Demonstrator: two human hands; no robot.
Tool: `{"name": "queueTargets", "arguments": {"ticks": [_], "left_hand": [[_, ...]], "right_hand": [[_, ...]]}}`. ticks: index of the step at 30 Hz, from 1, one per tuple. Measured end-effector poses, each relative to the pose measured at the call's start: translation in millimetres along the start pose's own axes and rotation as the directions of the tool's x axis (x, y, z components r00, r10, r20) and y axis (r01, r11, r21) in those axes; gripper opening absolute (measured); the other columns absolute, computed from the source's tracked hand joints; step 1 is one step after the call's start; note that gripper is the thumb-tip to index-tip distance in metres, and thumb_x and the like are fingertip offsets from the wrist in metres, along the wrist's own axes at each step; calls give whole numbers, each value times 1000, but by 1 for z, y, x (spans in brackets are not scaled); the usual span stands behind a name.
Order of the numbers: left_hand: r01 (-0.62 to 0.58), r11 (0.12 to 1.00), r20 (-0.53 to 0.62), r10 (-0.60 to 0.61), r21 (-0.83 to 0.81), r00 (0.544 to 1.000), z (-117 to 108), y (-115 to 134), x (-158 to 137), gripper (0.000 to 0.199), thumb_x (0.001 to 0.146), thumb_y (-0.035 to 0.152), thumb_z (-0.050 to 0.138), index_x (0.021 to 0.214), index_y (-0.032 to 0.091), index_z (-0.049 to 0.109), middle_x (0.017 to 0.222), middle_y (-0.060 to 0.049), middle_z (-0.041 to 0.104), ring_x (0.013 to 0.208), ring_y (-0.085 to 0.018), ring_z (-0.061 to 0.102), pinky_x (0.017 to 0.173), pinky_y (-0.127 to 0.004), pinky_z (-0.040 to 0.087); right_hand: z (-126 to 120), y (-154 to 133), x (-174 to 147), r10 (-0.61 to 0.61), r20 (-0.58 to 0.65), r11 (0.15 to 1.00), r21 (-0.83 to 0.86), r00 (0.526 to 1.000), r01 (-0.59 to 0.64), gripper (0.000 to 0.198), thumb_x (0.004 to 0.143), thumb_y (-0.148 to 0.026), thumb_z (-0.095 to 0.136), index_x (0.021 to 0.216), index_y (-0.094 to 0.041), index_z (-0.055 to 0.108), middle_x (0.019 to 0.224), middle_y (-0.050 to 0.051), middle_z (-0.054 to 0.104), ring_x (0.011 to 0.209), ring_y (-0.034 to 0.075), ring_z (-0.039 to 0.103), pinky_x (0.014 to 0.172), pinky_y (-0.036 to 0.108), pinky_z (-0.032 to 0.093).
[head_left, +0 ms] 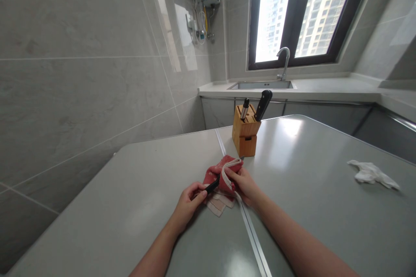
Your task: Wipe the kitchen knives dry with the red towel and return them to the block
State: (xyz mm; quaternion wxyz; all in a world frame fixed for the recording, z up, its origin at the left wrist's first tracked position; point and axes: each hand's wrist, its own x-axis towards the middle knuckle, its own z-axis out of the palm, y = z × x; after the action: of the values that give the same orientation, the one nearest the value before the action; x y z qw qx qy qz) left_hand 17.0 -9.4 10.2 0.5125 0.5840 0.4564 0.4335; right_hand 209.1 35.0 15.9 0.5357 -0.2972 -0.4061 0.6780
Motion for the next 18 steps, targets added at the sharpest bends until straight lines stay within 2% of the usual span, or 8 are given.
{"name": "queueTargets", "arguments": {"ticks": [6,18], "left_hand": [[24,998,-45,-27,-51,999,-1,-3,0,24,80,38,59,81,14,56,57,4,48,50,-7,35,44,-17,22],[6,970,-125,-37,-243,991,0,-3,1,24,84,36,53,74,14,54,57,5,44,47,-5,31,45,-16,22]], "right_hand": [[-4,-4,5,13,-178,996,90,984,3,29,65,-38,75,79,-16,63,74,5,71,62,16,65,61,27,52],[-19,-2,17,-9,-274,969,236,962,76,23,69,-37,69,81,-18,63,75,4,71,68,19,67,66,33,56]]}}
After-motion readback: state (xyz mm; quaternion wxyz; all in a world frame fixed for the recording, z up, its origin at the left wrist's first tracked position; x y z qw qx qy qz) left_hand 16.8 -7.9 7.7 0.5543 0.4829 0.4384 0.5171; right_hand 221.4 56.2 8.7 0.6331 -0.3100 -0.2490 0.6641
